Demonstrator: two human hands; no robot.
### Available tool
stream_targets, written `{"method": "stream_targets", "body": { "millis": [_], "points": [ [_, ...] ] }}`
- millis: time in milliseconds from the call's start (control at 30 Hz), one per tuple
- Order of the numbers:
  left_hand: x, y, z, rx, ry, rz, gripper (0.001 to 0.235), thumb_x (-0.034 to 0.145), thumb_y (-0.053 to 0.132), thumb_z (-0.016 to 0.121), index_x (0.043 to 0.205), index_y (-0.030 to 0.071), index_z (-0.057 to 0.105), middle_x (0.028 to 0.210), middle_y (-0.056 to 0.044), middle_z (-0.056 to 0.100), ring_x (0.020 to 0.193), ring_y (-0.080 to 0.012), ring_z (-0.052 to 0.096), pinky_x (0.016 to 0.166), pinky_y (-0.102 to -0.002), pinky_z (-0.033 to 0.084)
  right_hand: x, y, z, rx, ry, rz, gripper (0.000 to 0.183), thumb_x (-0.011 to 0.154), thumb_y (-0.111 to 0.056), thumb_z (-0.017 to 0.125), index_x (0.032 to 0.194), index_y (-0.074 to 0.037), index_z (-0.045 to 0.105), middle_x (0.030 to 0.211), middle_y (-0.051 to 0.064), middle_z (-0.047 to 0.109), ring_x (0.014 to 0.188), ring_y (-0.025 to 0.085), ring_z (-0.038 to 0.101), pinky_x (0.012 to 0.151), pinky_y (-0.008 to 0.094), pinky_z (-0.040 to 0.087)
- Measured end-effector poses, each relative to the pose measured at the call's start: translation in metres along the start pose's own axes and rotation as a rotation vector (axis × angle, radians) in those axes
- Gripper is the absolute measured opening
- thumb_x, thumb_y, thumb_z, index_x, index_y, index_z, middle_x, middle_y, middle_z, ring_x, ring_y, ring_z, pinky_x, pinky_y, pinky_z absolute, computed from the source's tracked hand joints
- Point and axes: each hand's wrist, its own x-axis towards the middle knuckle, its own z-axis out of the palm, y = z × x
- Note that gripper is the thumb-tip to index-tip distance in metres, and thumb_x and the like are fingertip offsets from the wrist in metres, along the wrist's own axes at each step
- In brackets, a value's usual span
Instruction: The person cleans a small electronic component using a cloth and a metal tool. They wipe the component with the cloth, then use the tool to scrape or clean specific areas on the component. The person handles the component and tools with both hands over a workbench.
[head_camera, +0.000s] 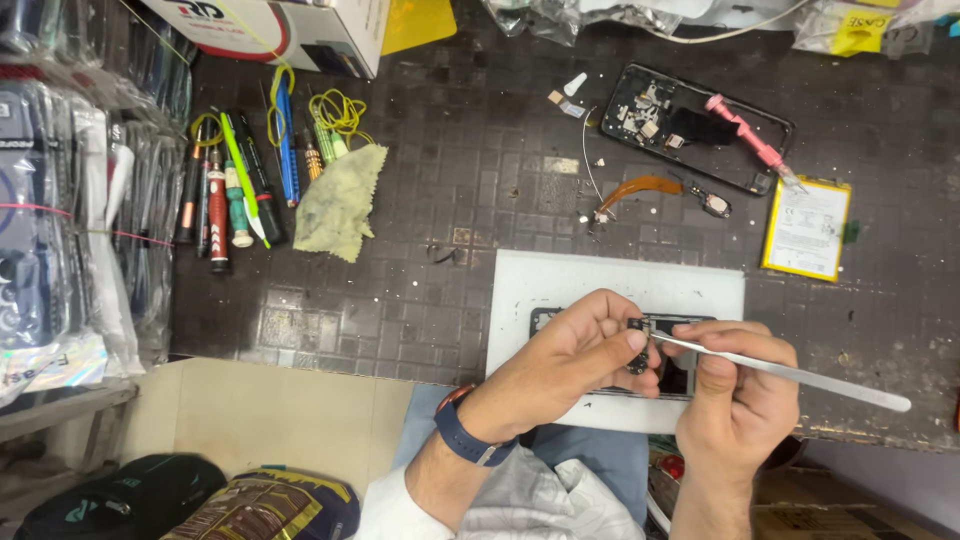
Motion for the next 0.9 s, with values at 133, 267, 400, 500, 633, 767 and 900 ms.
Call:
{"method": "stream_targets", "body": {
  "millis": [133,267,400,500,633,767,900],
  "points": [
    [0.001,-0.002,-0.002,0.028,0.010,0.016,0.018,0.113,0.018,0.054,0.119,0.001,0.049,0.113,-0.012,0.064,0.100,-0.0176,0.067,0.093,-0.036,0.060,0.000,0.001,-0.002,-0.025,0.003,-0.031,0.023,0.114,-0.021,0.060,0.113,0.001,0.052,0.108,0.016,0.064,0.096,0.018,0.068,0.086,0.029,0.062],
    [-0.003,-0.005,0.000,0.035,0.008,0.016,0.017,0.112,0.017,0.055,0.118,0.001,0.050,0.110,-0.012,0.066,0.097,-0.0177,0.068,0.089,-0.033,0.059,-0.001,0.000,-0.004,-0.037,-0.013,-0.045,0.024,0.115,-0.022,0.059,0.112,0.001,0.051,0.107,0.015,0.064,0.092,0.017,0.066,0.085,0.028,0.060],
    [0.000,0.003,0.001,0.082,0.012,-0.026,0.017,0.111,0.017,0.056,0.117,0.002,0.051,0.106,-0.011,0.067,0.092,-0.0164,0.068,0.083,-0.032,0.059,0.005,-0.001,-0.002,-0.036,-0.020,-0.070,0.023,0.117,-0.021,0.056,0.110,0.001,0.052,0.104,0.015,0.063,0.090,0.017,0.065,0.083,0.028,0.059],
    [-0.001,-0.002,-0.003,0.096,0.012,-0.008,0.018,0.113,0.018,0.055,0.118,0.001,0.051,0.107,-0.012,0.067,0.093,-0.0160,0.067,0.083,-0.031,0.059,0.002,0.003,-0.004,-0.037,-0.041,-0.077,0.023,0.118,-0.021,0.056,0.110,0.000,0.053,0.104,0.014,0.062,0.092,0.017,0.065,0.084,0.028,0.059],
    [-0.001,-0.010,-0.007,0.050,-0.001,0.021,0.019,0.112,0.017,0.055,0.120,0.001,0.049,0.107,-0.012,0.067,0.093,-0.0163,0.068,0.082,-0.031,0.058,-0.002,0.007,-0.005,-0.044,-0.022,-0.085,0.025,0.118,-0.022,0.059,0.110,0.001,0.053,0.104,0.014,0.062,0.091,0.017,0.065,0.083,0.027,0.059],
    [-0.002,-0.014,-0.010,0.033,-0.014,0.043,0.021,0.113,0.017,0.056,0.123,-0.001,0.048,0.110,-0.012,0.065,0.095,-0.0165,0.067,0.083,-0.032,0.059,-0.005,0.007,-0.003,-0.043,0.002,-0.073,0.028,0.121,-0.022,0.063,0.110,0.001,0.052,0.103,0.013,0.059,0.090,0.017,0.063,0.085,0.027,0.059],
    [0.001,-0.020,-0.015,0.026,-0.022,0.056,0.021,0.114,0.016,0.055,0.119,-0.003,0.048,0.111,-0.014,0.065,0.095,-0.0175,0.067,0.082,-0.032,0.059,-0.008,0.012,-0.009,-0.031,-0.018,-0.073,0.026,0.120,-0.021,0.063,0.111,0.001,0.052,0.103,0.013,0.060,0.090,0.017,0.065,0.082,0.027,0.058]
  ]
}}
